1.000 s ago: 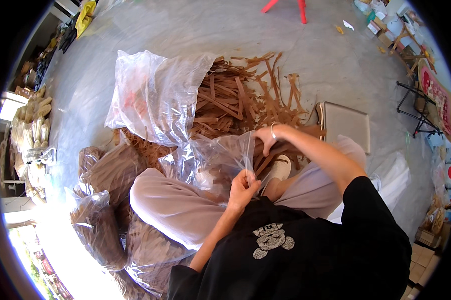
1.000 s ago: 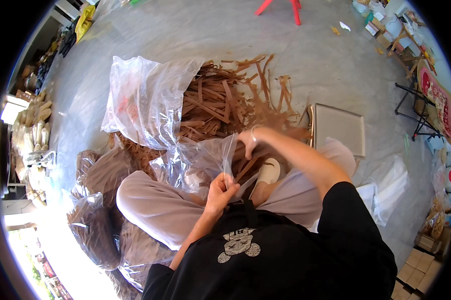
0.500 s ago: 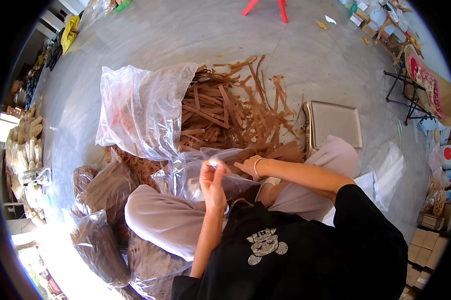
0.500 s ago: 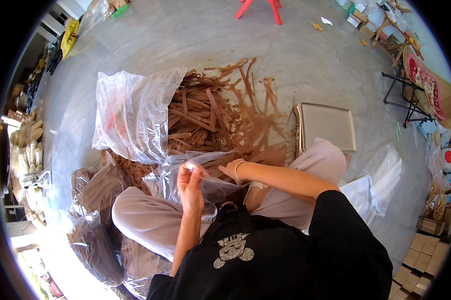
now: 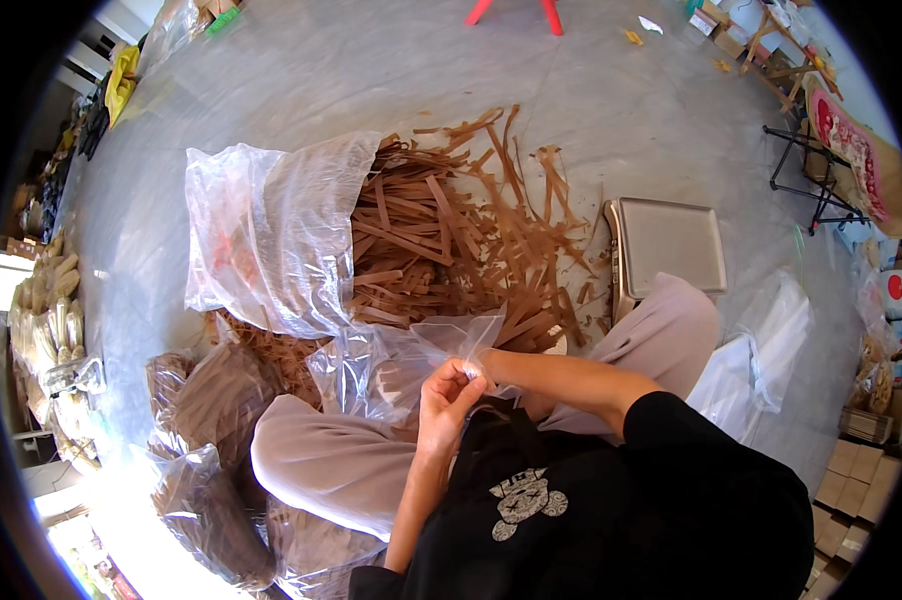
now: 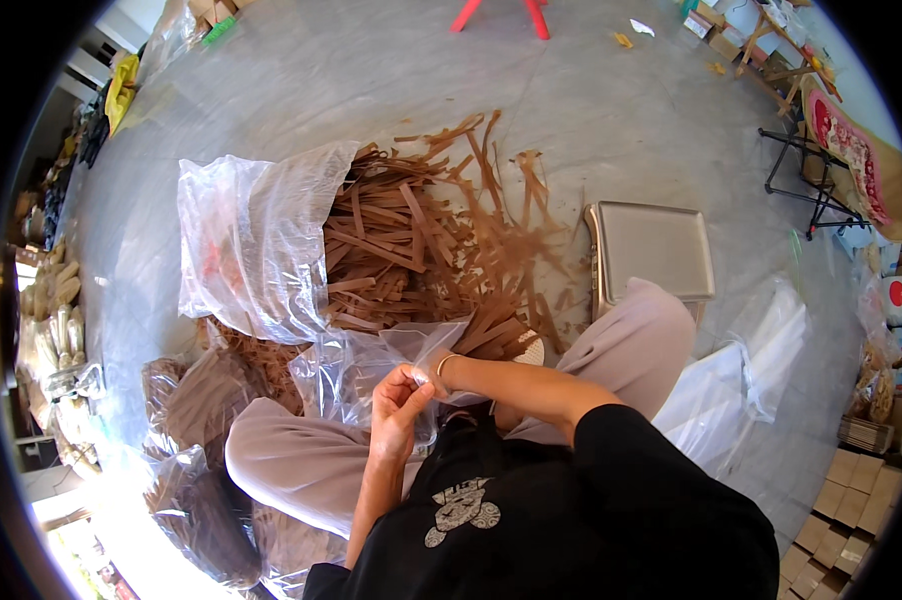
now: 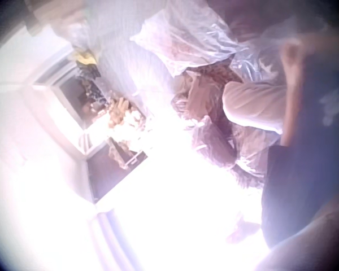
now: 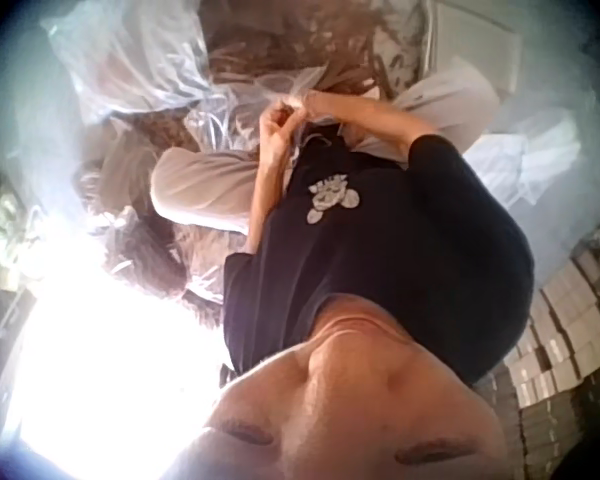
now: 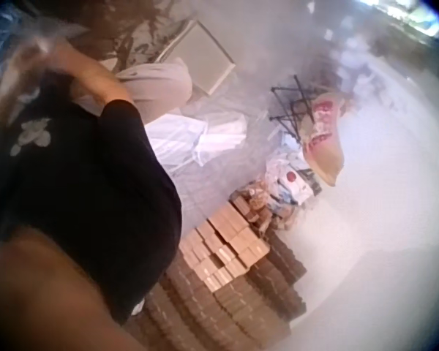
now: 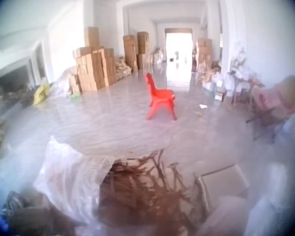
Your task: The person sits on the floor and repeatedly picks up bundles of brown dried strips from a large pile. They align the strips by hand and place them into clear plastic bags. The person continues this process of gathering, aligning, and bagging the strips throughout the video.
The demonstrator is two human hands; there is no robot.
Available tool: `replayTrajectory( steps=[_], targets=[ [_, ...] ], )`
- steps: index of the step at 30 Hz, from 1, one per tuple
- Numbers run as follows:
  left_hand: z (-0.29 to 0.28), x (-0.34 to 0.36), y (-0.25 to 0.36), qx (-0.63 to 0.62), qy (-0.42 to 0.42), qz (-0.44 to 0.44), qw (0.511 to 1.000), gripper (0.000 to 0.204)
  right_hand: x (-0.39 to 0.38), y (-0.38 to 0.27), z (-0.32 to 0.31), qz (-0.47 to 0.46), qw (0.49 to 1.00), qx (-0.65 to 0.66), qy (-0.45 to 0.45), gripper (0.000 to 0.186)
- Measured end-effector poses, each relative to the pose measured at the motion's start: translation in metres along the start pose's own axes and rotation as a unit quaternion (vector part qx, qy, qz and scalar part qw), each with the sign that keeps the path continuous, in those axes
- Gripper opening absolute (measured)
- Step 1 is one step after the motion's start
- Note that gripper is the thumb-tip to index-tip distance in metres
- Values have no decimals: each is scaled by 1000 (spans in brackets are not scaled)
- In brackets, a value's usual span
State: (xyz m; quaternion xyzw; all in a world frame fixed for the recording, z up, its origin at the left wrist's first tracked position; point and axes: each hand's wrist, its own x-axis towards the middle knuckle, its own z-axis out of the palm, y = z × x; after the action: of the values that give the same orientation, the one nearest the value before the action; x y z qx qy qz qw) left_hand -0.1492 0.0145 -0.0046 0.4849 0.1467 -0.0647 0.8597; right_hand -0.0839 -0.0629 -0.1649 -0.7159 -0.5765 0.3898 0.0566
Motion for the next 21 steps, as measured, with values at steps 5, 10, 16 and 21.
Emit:
replayTrajectory(
  steps=[5,10,16,21],
  targets=[
    [-11,3,2,10,-24,-58,998,5,7,-2,18,-14,1000,-3,20,74],
    [-16,6,12,87,-19,-99,991,10,13,13,11,-51,997,-11,64,75],
    [-50,15,1,128,-55,-196,971,23,-45,73,-100,-140,983,72,-90,55],
    [-50,33,10,273,-85,-253,924,34,-36,162,-155,160,987,26,24,36]
  ],
)
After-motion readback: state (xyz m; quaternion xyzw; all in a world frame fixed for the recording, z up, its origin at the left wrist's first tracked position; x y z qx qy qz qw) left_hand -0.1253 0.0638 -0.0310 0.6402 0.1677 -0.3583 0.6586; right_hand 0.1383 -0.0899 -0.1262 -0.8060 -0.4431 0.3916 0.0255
